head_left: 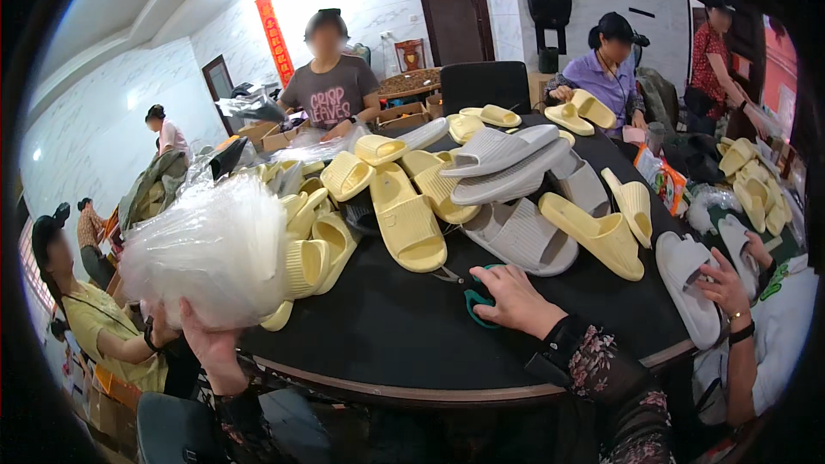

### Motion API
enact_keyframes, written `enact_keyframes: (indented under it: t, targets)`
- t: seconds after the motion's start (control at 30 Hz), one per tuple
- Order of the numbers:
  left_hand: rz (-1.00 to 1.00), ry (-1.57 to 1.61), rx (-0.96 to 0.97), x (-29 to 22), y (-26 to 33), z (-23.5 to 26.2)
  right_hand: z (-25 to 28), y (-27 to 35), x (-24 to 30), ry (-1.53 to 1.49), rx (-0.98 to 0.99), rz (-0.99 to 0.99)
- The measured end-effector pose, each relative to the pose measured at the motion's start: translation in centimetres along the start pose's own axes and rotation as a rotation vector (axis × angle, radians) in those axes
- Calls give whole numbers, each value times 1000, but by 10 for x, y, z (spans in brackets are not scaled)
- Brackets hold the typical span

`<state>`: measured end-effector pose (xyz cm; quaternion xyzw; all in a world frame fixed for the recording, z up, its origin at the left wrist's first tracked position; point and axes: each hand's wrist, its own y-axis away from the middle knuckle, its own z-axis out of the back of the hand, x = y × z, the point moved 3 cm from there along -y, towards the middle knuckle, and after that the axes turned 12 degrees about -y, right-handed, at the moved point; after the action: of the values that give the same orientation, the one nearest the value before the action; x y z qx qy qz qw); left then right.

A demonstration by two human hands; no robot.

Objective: Trimming excess material from slippers using scissors in a shoe manufacturing facility.

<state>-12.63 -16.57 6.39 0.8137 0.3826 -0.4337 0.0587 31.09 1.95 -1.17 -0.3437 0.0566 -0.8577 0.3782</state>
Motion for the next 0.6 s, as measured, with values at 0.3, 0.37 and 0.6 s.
enact_keyframes:
  t: [0.3,0.37,0.6]
  targets:
    - [68,82,123,5,-49,34,-2,1,5,3,-6,52]
    - [132,114,51,20,-30,-2,0,4,1,41,-3,63]
    - [-90,-280,250,42,4,-73,4,-4,8,-146,-211,213]
